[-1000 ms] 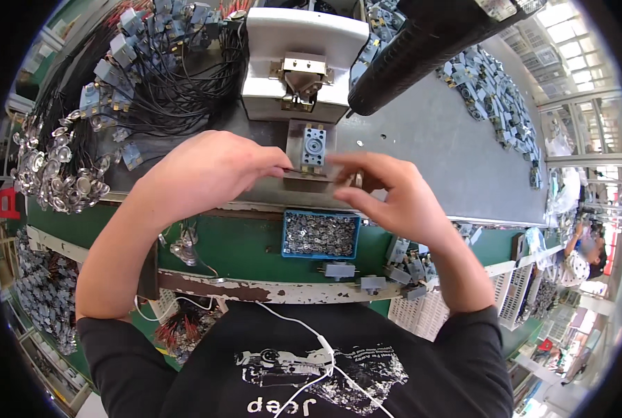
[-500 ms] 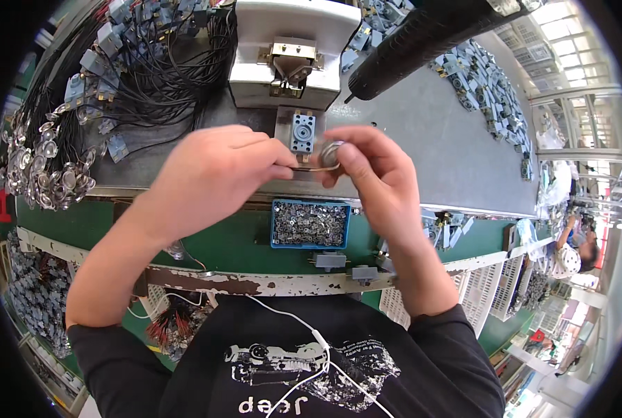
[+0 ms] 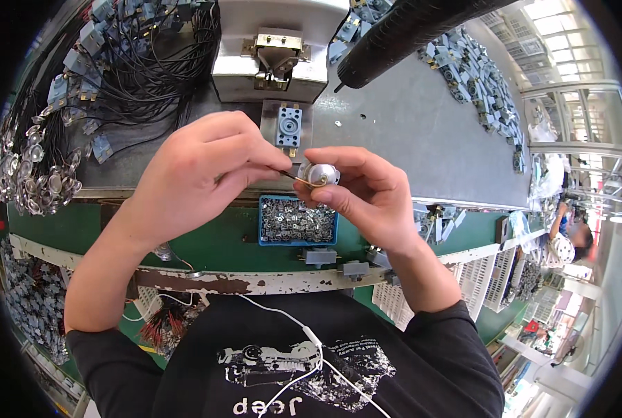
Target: Assemble small electronic components into a housing and secure them with a power screwdriver.
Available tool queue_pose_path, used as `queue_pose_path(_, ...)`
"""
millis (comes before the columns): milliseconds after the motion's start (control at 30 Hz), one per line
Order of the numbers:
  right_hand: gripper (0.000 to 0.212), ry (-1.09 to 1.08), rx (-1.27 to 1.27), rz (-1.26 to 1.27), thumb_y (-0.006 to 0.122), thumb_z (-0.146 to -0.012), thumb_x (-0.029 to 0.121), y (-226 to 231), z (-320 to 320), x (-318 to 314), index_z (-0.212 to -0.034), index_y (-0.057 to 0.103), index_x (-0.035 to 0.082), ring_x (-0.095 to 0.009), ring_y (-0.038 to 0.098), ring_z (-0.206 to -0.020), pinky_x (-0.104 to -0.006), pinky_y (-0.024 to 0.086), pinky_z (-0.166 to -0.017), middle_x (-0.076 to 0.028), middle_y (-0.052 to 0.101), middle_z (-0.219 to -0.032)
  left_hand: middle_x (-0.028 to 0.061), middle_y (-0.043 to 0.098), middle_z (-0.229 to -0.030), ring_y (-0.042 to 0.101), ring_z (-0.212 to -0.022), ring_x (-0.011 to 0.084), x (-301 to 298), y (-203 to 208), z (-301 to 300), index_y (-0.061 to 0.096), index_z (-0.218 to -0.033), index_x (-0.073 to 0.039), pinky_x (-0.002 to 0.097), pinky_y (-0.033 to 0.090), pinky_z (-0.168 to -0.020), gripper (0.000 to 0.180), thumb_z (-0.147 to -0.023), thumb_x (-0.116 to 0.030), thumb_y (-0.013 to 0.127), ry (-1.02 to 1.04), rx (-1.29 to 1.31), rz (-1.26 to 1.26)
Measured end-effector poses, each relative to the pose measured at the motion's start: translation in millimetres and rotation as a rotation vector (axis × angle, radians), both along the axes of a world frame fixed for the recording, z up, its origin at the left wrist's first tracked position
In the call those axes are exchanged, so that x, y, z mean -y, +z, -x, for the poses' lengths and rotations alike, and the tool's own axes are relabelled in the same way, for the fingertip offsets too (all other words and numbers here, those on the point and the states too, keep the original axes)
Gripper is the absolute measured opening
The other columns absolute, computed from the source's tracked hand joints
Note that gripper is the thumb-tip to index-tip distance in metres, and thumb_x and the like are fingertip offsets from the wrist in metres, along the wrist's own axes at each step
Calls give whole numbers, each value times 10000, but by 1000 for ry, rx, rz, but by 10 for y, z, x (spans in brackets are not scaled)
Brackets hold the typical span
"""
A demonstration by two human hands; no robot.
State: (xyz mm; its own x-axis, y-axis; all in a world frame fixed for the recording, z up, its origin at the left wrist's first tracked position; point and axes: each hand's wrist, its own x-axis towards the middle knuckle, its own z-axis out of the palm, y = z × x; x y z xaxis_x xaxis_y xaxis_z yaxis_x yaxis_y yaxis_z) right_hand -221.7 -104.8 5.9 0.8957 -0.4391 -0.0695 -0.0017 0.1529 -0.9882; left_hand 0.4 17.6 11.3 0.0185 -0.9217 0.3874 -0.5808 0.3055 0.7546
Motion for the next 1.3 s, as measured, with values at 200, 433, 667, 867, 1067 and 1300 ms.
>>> queue_pose_path(200,385,-63,90,-23,671,-998,16,-90,-46,-49,-1360,571,-69,-194,712,-1020,-348,585,-919,-156,730,-1129,51,646,-883,648,-782,169,15,-94,-8,765,-1001,-76,296,517,-638,285,-797,123,757,-24,-119,56)
queue_pose_path(433,384,270,-57,-220,669,-1005,65,-90,-197,316,-1351,577,-72,-205,708,-990,-347,586,-880,-150,725,-1110,-6,661,-887,636,-784,164,0,-79,-119,765,-932,-130,315,460,-652,227,-785,36,810,-96,72,130)
queue_pose_path(667,236,887,-306,-96,693,-977,36,-89,-711,594,-1153,545,-18,-162,725,-863,-290,601,-770,-126,745,-983,-58,679,-900,646,-843,173,-36,-157,-166,765,-943,-164,341,426,-709,174,-781,-134,821,-414,290,95)
queue_pose_path(867,154,441,-256,613,664,-1009,49,296,-325,583,-1143,607,-2,-157,697,-835,-284,560,-759,-120,739,-954,47,702,-904,667,-811,258,-86,-98,-118,735,-1090,-87,383,511,-728,295,-803,-78,802,-30,204,-43)
queue_pose_path(1067,292,-321,506,786,474,-1070,21,456,-231,624,-1363,476,11,-245,685,-870,-374,561,-783,-253,679,-1139,100,659,-857,670,-773,312,277,-188,-65,734,-1066,-46,413,551,-715,232,-860,-143,778,125,280,-107)
queue_pose_path(1300,470,-690,756,987,498,-1072,78,671,-611,823,-1503,331,-4,-341,645,-1146,-440,544,-962,-309,586,-1363,90,671,-881,680,-804,305,346,-245,-49,745,-1074,-75,405,546,-702,209,-878,-144,762,106,283,-160)
